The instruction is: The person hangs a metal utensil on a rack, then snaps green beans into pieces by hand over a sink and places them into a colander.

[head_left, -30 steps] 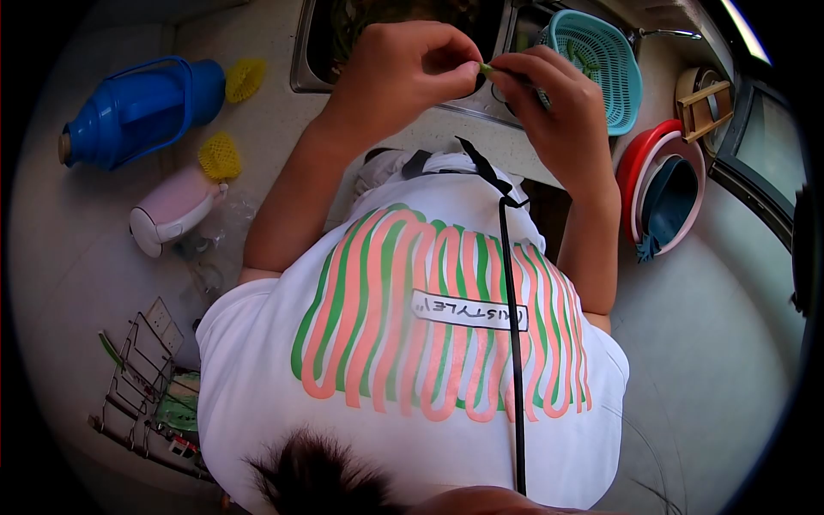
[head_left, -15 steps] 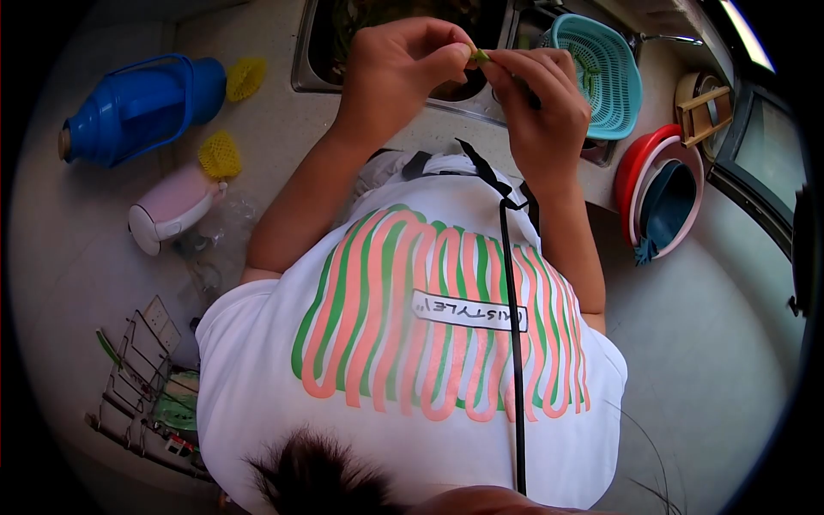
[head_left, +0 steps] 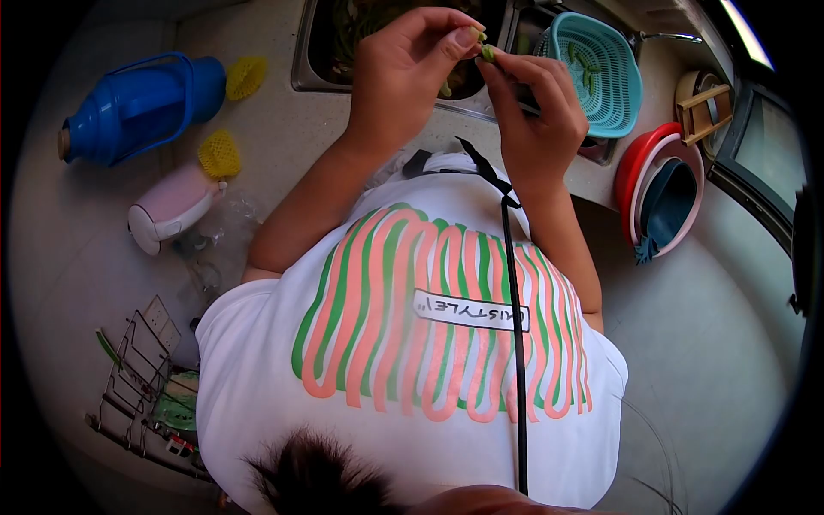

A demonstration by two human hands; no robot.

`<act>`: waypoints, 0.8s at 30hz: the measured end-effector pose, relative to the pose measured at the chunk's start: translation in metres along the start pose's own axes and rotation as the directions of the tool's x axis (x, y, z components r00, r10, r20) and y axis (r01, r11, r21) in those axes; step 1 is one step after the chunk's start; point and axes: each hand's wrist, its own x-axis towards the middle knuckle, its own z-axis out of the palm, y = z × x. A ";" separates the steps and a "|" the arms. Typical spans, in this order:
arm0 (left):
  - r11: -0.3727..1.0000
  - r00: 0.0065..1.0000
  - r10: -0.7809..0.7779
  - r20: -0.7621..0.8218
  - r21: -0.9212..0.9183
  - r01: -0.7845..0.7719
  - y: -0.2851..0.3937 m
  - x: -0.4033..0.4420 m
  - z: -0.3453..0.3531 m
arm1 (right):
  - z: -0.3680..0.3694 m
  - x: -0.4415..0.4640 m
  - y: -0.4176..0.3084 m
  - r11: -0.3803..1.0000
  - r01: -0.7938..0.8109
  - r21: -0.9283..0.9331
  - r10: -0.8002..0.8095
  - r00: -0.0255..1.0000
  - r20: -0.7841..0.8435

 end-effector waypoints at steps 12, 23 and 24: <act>0.992 0.976 0.065 0.206 0.092 -0.085 0.006 0.012 -0.024 | 0.000 -0.002 0.008 0.987 -0.064 0.145 0.057 0.997 0.050; 0.854 0.965 0.203 0.167 0.451 -0.258 0.029 0.003 -0.008 | -0.003 0.007 0.011 0.994 0.104 -0.011 -0.103 0.992 0.066; 0.854 0.963 0.208 0.171 0.449 -0.264 0.029 0.003 -0.008 | -0.003 0.007 0.010 0.995 0.103 -0.012 -0.102 0.993 0.065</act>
